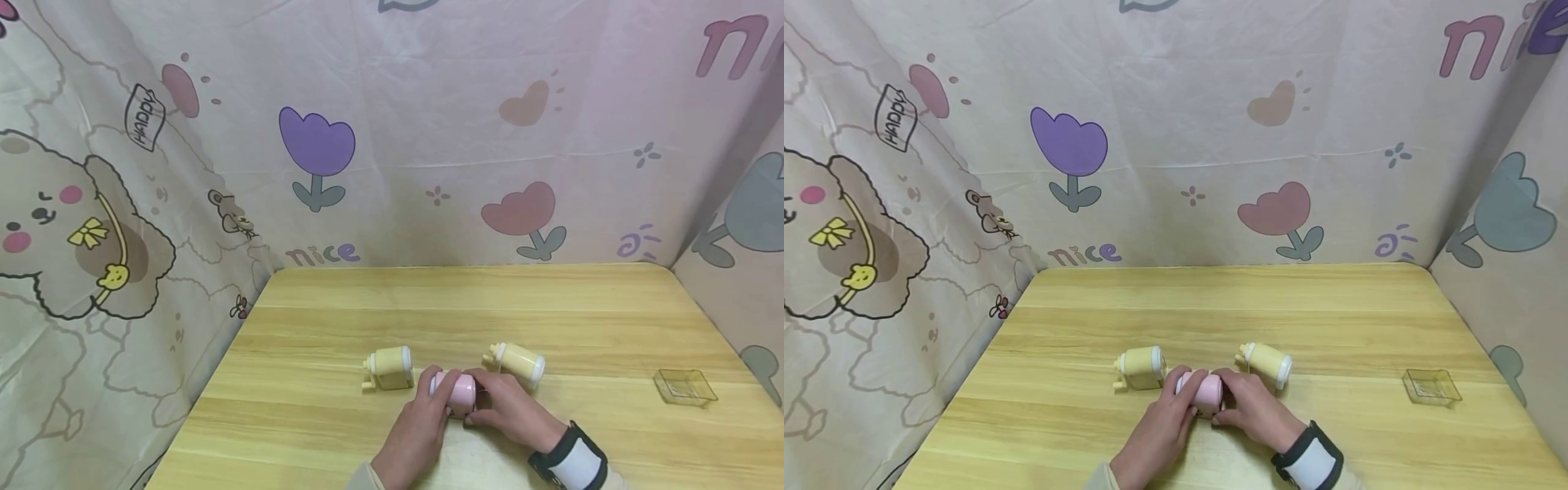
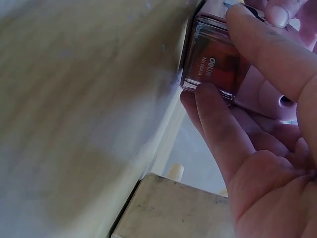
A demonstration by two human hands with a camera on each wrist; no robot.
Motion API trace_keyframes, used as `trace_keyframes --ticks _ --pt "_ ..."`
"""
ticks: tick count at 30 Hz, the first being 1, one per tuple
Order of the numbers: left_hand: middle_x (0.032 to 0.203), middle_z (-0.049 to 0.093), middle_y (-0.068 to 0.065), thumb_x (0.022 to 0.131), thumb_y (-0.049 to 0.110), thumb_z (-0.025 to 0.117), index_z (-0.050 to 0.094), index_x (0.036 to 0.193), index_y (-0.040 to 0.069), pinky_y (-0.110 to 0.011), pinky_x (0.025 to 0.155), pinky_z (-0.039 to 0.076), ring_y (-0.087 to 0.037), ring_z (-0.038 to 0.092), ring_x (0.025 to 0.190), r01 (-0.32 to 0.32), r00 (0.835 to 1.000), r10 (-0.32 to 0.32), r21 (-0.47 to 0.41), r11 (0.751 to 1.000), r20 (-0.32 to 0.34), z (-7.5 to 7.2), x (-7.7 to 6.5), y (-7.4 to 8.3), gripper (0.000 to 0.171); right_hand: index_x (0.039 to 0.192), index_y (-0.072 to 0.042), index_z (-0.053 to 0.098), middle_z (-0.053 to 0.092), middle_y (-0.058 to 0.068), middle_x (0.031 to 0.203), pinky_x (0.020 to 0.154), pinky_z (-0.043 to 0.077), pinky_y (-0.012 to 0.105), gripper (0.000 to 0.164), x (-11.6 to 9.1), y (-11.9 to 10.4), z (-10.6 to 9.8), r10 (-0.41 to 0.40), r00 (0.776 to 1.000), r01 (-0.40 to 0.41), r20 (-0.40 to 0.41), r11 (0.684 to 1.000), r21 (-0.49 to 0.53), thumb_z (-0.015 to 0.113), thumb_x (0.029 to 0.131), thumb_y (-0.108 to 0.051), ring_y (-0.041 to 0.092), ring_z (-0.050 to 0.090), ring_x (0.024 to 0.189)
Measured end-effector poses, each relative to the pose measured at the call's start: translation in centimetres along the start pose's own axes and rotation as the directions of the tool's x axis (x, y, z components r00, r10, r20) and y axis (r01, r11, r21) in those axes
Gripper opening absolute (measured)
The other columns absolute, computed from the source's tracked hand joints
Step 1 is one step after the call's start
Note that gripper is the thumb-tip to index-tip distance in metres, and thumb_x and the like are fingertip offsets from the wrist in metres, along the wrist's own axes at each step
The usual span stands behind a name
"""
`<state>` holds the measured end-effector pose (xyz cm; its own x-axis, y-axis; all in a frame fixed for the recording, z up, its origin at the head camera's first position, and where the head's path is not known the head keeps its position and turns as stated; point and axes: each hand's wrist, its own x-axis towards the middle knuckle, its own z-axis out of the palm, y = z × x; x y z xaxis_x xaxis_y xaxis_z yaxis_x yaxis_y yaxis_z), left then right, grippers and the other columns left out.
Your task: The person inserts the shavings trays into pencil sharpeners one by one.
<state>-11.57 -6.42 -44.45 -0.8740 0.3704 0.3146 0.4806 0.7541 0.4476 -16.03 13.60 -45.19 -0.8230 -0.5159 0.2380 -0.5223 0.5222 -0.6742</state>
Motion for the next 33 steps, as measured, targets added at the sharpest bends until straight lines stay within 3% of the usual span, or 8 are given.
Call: trace_keyframes --ticks 24,33 --pt "0.137 0.037 -0.009 0.093 0.010 0.055 0.034 0.145 0.030 -0.021 0.050 0.041 -0.013 0.051 0.061 -0.004 1.000 0.004 -0.029 1.000 -0.004 0.18 -0.07 -0.06 0.060 0.116 -0.015 0.060 0.062 -0.010 0.103 0.081 0.050 0.032 0.053 0.12 -0.11 0.29 -0.011 1.000 0.011 -0.001 1.000 -0.009 0.081 0.071 -0.031 0.007 0.058 0.093" --pt "0.137 0.038 -0.009 0.091 0.012 0.057 0.034 0.146 0.030 -0.020 0.051 0.041 -0.012 0.052 0.062 0.018 1.000 -0.018 -0.025 1.000 -0.006 -0.04 0.06 -0.02 0.062 0.121 -0.013 0.057 0.063 -0.005 0.108 0.084 0.050 0.032 0.057 0.10 0.07 0.27 -0.032 0.999 0.032 0.011 0.999 0.001 0.080 0.072 -0.032 0.010 0.059 0.098"
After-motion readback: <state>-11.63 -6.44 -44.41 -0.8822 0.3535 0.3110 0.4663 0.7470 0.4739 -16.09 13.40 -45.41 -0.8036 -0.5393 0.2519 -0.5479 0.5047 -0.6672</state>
